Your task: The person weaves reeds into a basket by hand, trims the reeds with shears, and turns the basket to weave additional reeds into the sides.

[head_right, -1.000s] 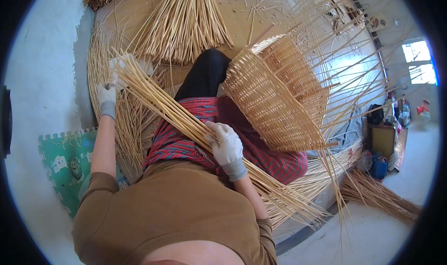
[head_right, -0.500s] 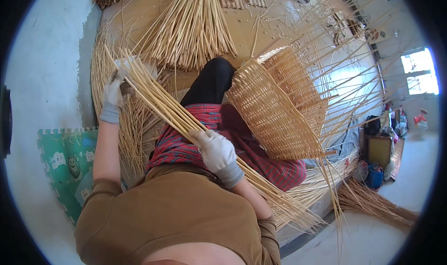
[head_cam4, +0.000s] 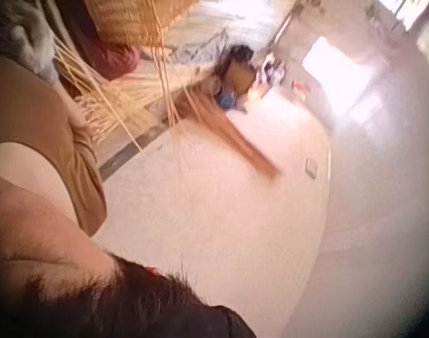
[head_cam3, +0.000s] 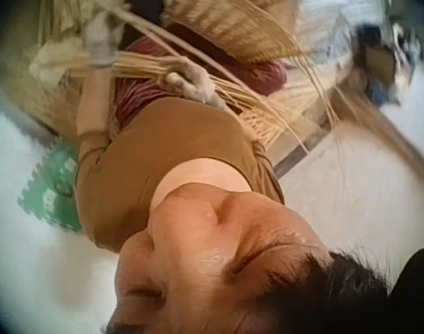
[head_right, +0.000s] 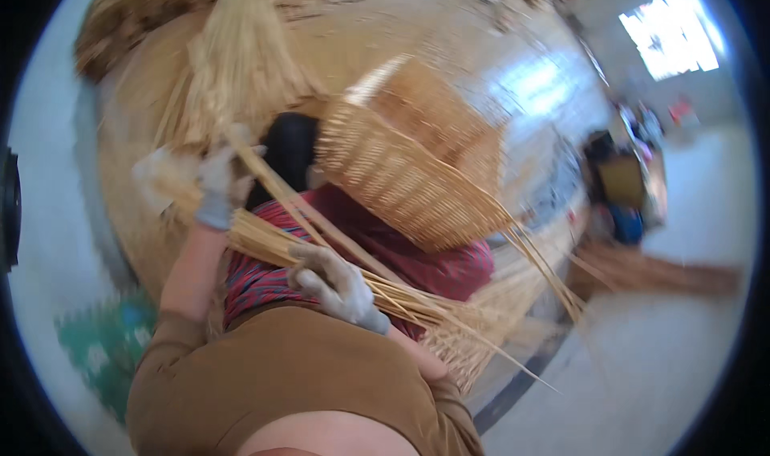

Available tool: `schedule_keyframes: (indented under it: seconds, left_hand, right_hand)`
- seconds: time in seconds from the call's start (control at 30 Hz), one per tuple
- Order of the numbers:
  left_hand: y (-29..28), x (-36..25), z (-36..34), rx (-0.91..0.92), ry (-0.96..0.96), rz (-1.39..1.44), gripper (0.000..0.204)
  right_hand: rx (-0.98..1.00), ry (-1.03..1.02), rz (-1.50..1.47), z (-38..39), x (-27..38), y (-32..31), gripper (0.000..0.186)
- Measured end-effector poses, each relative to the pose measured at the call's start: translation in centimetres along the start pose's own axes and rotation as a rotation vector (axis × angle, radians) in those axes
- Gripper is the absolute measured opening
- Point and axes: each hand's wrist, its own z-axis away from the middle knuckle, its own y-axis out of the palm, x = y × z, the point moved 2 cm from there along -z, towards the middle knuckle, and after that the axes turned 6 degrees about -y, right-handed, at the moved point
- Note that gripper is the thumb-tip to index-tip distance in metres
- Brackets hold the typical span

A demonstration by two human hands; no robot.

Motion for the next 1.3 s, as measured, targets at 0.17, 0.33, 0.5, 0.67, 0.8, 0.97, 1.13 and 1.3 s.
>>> schedule_keyframes:
  seconds: [0.17,0.33,0.5,0.67,0.8,0.97,1.13,1.3]
  left_hand:
    - [0.3,1.2,-0.4,0.292,-0.12,-0.176,0.029]
    - [-3.4,-2.4,-1.4,-0.173,0.224,-0.549,0.023]
    - [-1.1,-4.2,-0.4,-0.086,0.7,-0.642,0.021]
    - [6.9,3.4,1.3,0.381,0.418,-0.809,0.011]
    - [11.2,7.1,0.4,0.529,0.388,-1.066,0.014]
    - [13.2,12.1,-9.7,0.357,0.705,-1.603,0.034]
    - [14.7,11.5,-14.6,0.623,0.198,-1.83,0.049]
    - [14.7,10.8,-13.8,0.777,-0.257,-1.376,0.043]
  right_hand:
    - [-0.52,-0.165,-0.268,-3.6,-1.4,-2.1,0.038]
    - [-0.981,-0.514,0.126,-1.8,-0.9,-12.8,0.014]
    - [-1.162,-0.504,-0.156,-0.8,-2.3,-19.9,0.015]
    - [-1.262,-0.569,-0.051,-2.9,-3.6,-19.1,0.019]
    - [-1.085,-0.648,0.051,-1.7,-3.4,-17.1,0.02]
    - [-1.028,-0.564,-0.066,-2.4,-5.2,-17.4,0.021]
    - [-1.152,-0.418,-0.106,-3.1,-6.5,-21.8,0.018]
    - [-1.287,-0.256,-0.114,-5.9,-6.3,-25.4,0.013]
